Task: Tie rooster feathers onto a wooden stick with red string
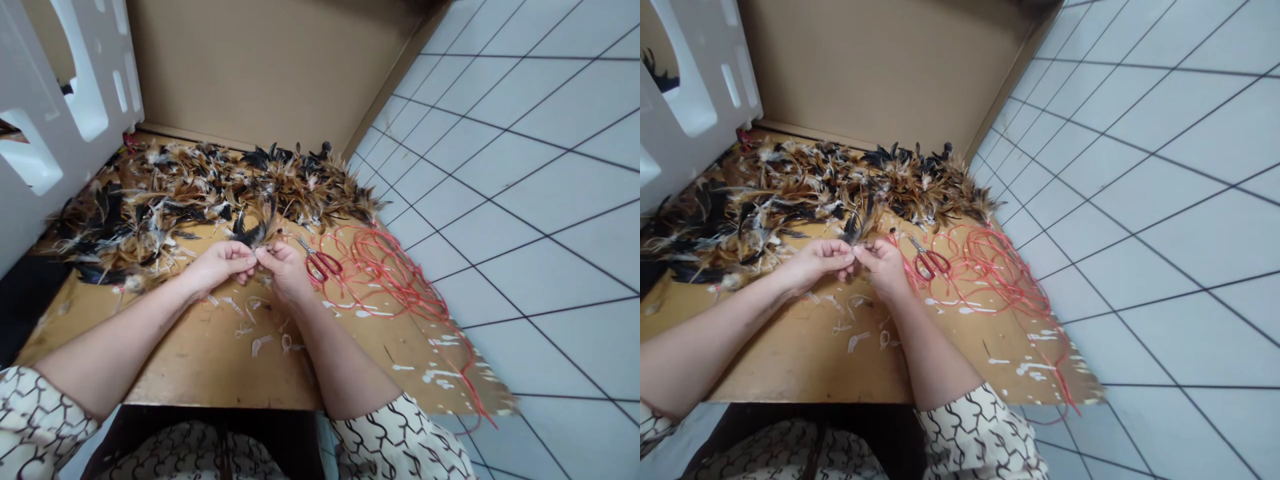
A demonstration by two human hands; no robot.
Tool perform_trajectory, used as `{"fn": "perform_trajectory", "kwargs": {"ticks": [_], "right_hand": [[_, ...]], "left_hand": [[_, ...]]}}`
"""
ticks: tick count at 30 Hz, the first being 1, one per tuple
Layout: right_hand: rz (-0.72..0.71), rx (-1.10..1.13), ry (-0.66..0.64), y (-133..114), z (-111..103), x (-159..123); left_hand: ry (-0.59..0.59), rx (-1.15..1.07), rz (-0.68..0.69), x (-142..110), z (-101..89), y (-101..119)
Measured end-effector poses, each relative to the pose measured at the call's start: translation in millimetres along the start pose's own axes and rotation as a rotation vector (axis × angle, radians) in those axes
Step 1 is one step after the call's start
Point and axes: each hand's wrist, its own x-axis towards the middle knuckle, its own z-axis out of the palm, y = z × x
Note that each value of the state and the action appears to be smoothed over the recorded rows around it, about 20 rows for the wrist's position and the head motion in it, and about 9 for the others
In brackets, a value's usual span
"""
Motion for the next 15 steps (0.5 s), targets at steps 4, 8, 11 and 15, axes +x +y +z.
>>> {"fn": "perform_trajectory", "kwargs": {"ticks": [4,8,11,15], "right_hand": [[0.001,-0.020,-0.034,1.0,0.3,-1.9],[-0.028,-0.024,-0.055,-0.3,0.0,-3.8],[-0.036,-0.012,-0.081,-2.4,0.2,-5.8],[0.004,0.002,-0.112,-3.2,-0.1,-7.1]], "left_hand": [[0.027,0.073,0.062,-1.0,1.6,-0.1],[-0.018,0.045,0.026,-1.2,0.3,1.1],[-0.082,-0.037,-0.060,-1.1,-1.6,1.7],[-0.122,-0.125,-0.163,-0.2,-3.5,1.5]]}}
